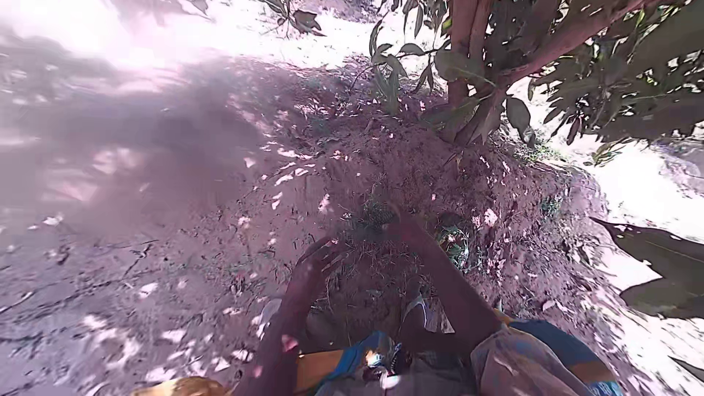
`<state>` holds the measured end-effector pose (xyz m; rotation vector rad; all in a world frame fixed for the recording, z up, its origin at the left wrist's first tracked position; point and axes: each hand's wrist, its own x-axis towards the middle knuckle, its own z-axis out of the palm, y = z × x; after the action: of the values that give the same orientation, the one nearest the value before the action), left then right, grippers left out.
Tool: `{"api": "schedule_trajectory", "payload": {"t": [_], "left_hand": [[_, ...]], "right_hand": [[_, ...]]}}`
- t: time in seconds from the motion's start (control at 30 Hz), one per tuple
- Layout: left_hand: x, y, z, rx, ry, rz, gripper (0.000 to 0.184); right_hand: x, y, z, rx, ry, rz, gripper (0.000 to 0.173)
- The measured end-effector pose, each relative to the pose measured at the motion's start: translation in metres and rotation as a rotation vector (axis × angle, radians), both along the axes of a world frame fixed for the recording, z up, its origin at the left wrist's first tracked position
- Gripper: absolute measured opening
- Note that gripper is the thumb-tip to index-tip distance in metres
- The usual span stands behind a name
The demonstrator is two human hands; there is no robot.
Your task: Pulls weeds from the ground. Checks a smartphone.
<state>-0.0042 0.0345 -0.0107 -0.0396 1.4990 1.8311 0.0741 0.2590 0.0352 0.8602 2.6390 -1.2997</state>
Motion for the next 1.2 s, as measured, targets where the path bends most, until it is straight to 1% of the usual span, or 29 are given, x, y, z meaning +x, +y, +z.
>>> {"api": "schedule_trajectory", "payload": {"t": [0.03,0.1,0.17,0.2,0.27,0.33,0.37,0.4,0.43,0.47,0.5,0.53,0.57,0.6,0.63,0.67,0.7,0.73,0.8,0.83,0.87,0.9,0.93,0.97,1.0,1.07,1.13,1.17,1.2], "left_hand": [[-0.001,-0.001,-0.001,-0.018,0.004,0.005,0.043],[0.001,-0.001,-0.001,-0.038,0.104,0.015,0.032],[0.002,0.003,0.001,0.002,0.202,-0.01,0.025],[0.003,0.007,0.003,0.014,0.218,0.016,0.026],[0.003,0.01,0.003,-0.001,0.196,0.049,0.035],[0.003,0.01,0.003,-0.033,0.061,0.065,0.05],[0.004,0.011,0.003,-0.019,-0.014,0.091,0.052],[0.007,0.014,0.007,0.01,-0.064,0.128,0.052],[0.012,0.017,0.015,0.048,-0.083,0.156,0.051],[0.018,0.021,0.025,0.06,-0.047,0.173,0.052],[0.025,0.024,0.036,0.05,0.055,0.167,0.053],[0.03,0.024,0.041,0.074,0.199,0.149,0.059],[0.029,0.02,0.04,0.129,0.403,0.097,0.071],[0.024,0.018,0.04,0.172,0.638,0.085,0.09],[0.02,0.017,0.043,0.208,0.827,0.096,0.103],[0.018,0.017,0.044,0.233,0.971,0.1,0.109],[0.018,0.018,0.039,0.216,1.069,0.078,0.109],[0.019,0.019,0.024,0.149,1.139,0.024,0.106],[0.016,0.018,-0.016,-0.109,1.178,-0.138,0.09],[0.013,0.01,-0.029,-0.269,1.085,-0.277,0.08],[0.007,0.002,-0.033,-0.441,0.911,-0.46,0.064],[0.002,-0.001,-0.039,-0.585,0.779,-0.62,0.051],[-0.002,-0.001,-0.042,-0.668,0.69,-0.772,0.047],[-0.002,-0.001,-0.043,-0.695,0.654,-0.882,0.047],[0.0,-0.001,-0.041,-0.662,0.655,-0.934,0.047],[0.003,-0.001,-0.042,-0.492,0.658,-0.907,0.048],[0.004,0.002,-0.041,-0.386,0.631,-0.843,0.045],[0.003,0.003,-0.043,-0.372,0.615,-0.825,0.044],[0.003,0.005,-0.044,-0.373,0.595,-0.809,0.042]], "right_hand": [[0.001,0.004,0.0,-0.038,0.033,-0.045,0.061],[0.003,0.012,0.008,-0.085,0.194,-0.104,0.043],[0.01,0.007,0.028,-0.032,0.434,-0.166,0.033],[0.012,0.0,0.041,0.038,0.556,-0.206,0.032],[0.018,-0.023,0.066,0.201,0.786,-0.202,0.037],[0.017,-0.049,0.072,0.334,1.004,-0.095,0.048],[0.013,-0.062,0.063,0.384,1.077,-0.032,0.05],[0.009,-0.075,0.045,0.406,1.087,0.039,0.05],[0.007,-0.089,0.019,0.378,1.025,0.117,0.049],[0.007,-0.099,-0.011,0.292,0.881,0.192,0.047],[0.009,-0.105,-0.043,0.145,0.652,0.226,0.044],[0.012,-0.105,-0.069,-0.082,0.379,0.181,0.044],[0.013,-0.1,-0.084,-0.361,0.148,0.061,0.047],[0.013,-0.092,-0.091,-0.604,0.038,-0.098,0.052],[0.01,-0.086,-0.093,-0.746,0.008,-0.223,0.057],[0.007,-0.083,-0.08,-0.837,0.039,-0.311,0.061],[0.003,-0.082,-0.057,-0.913,0.114,-0.338,0.062],[-0.001,-0.085,-0.029,-0.945,0.217,-0.324,0.06],[-0.003,-0.092,0.044,-0.939,0.487,-0.142,0.065],[0.0,-0.087,0.076,-0.871,0.653,-0.025,0.065],[0.004,-0.074,0.103,-0.741,0.815,0.062,0.065],[0.008,-0.053,0.126,-0.579,0.968,0.072,0.065],[0.011,-0.027,0.146,-0.425,1.097,0.016,0.06],[0.014,0.003,0.164,-0.297,1.189,-0.081,0.053],[0.015,0.035,0.178,-0.187,1.254,-0.211,0.045],[0.013,0.105,0.192,0.007,1.287,-0.47,0.034],[0.014,0.163,0.197,0.28,1.171,-0.652,0.031],[0.016,0.185,0.2,0.381,1.054,-0.724,0.032],[0.018,0.202,0.203,0.411,0.978,-0.753,0.034]]}}
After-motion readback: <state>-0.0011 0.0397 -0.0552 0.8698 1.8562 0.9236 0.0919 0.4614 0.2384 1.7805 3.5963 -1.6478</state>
